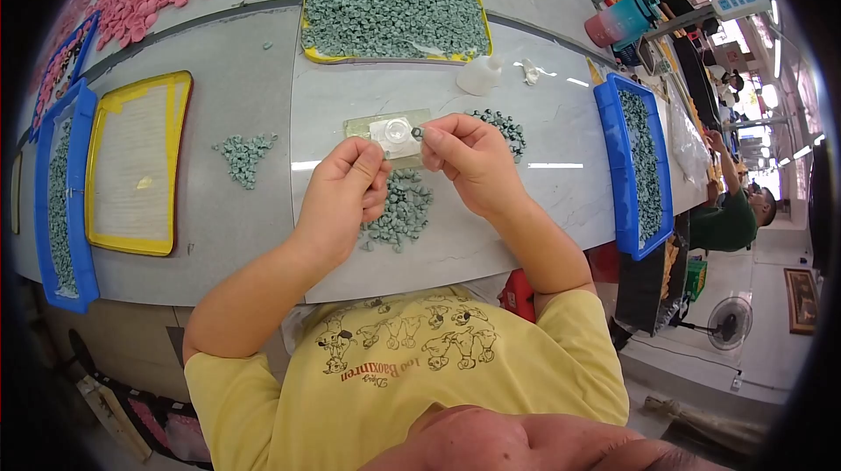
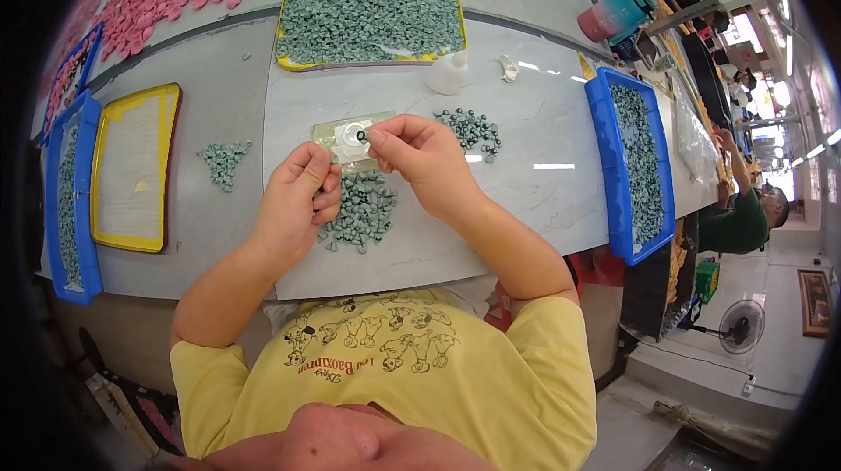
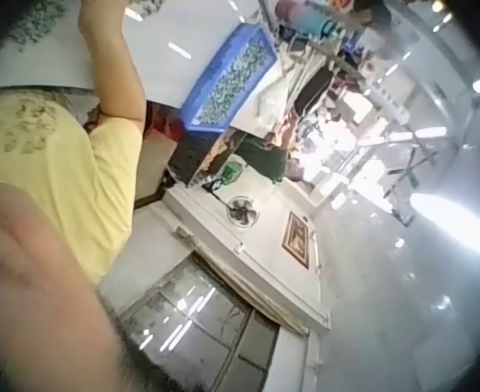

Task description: Packaging small green plastic components into a plastic bag at a factory workbench.

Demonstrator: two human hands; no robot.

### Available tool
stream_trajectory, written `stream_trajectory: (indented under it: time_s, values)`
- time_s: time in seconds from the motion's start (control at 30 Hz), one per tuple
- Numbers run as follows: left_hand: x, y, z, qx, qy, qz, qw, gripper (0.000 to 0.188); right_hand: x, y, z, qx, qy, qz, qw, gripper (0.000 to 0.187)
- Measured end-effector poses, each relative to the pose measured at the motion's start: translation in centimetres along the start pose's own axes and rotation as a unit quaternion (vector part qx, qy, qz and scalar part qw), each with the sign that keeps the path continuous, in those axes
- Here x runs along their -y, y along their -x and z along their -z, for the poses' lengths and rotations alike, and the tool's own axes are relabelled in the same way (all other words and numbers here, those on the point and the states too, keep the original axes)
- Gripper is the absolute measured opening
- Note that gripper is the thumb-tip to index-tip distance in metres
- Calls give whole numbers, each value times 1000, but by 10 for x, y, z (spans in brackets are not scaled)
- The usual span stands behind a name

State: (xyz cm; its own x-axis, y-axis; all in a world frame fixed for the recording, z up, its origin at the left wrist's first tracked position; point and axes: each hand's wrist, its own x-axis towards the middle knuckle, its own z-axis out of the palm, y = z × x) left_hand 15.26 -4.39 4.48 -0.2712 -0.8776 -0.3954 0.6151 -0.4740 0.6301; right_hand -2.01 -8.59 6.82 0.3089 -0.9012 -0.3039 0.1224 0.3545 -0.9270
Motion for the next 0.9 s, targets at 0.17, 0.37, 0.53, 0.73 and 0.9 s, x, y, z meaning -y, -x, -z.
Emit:
stream_trajectory:
  time_s: [0.17,0.37,0.53,0.73,0.9]
  values:
    - [-1,1,-5,11,46,72,996,26,-13,4,-3,-28,166,169,971,9]
    - [-5,2,-5,30,31,107,993,40,-17,2,-6,-12,387,489,782,26]
    - [-9,4,-7,30,24,114,993,44,-13,3,-7,32,431,566,702,34]
    - [-9,6,-5,32,19,119,992,45,-13,4,-10,41,457,592,663,36]
    - [-9,6,-5,22,13,118,993,44,-17,0,-10,36,465,610,640,35]
